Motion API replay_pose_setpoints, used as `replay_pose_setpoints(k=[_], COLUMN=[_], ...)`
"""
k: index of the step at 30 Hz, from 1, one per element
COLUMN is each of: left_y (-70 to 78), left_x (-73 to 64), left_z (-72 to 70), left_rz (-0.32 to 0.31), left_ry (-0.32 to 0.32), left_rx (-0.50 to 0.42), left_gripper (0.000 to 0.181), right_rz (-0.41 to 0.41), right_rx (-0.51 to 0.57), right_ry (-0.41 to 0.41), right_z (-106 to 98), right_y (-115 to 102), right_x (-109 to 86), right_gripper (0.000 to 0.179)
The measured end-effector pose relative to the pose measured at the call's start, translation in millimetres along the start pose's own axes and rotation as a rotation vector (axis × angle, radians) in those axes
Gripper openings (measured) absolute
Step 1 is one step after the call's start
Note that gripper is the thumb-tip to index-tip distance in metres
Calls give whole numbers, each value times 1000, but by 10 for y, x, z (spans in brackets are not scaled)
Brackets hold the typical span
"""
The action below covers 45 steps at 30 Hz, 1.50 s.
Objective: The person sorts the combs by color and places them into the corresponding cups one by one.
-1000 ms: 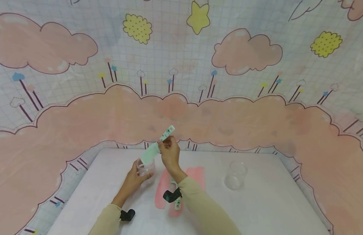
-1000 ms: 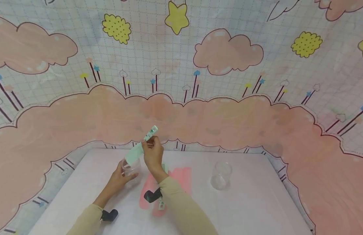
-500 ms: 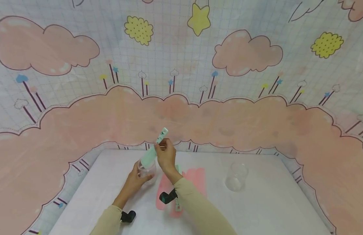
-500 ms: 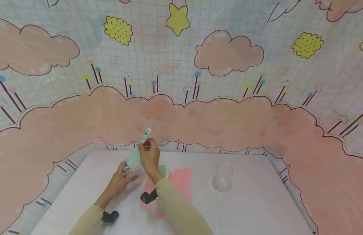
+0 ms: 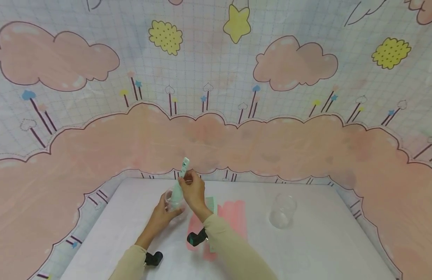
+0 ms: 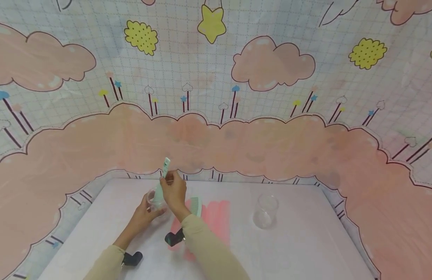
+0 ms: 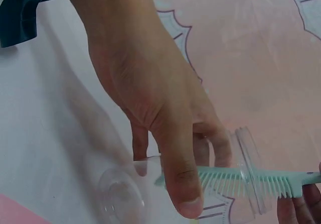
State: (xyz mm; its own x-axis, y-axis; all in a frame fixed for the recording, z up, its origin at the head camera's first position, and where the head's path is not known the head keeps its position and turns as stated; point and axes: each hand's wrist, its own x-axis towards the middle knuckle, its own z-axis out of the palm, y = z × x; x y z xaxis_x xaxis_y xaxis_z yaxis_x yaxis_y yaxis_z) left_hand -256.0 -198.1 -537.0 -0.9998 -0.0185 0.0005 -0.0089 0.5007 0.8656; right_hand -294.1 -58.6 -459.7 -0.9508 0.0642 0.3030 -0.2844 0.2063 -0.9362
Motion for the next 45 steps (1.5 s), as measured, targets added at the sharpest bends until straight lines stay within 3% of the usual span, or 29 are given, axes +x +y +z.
replay_pose_setpoints(k=[10, 25, 32, 45], left_y=[-17, -45, -29, -50], left_x=[-25, 26, 36, 42], left_z=[19, 12, 12, 18], left_rz=[10, 69, 74, 79], left_ry=[1, 11, 20, 15], left_rx=[0, -17, -24, -17], left_gripper=[98, 90, 88, 87], right_rz=[60, 73, 87, 93], right_rx=[-62, -114, -105, -46], right_ry=[-5, -33, -61, -43], right_z=[31, 14, -41, -228], right_y=[69, 156, 152, 150], right_x=[-38, -58, -65, -159], right_gripper=[13, 13, 18, 28])
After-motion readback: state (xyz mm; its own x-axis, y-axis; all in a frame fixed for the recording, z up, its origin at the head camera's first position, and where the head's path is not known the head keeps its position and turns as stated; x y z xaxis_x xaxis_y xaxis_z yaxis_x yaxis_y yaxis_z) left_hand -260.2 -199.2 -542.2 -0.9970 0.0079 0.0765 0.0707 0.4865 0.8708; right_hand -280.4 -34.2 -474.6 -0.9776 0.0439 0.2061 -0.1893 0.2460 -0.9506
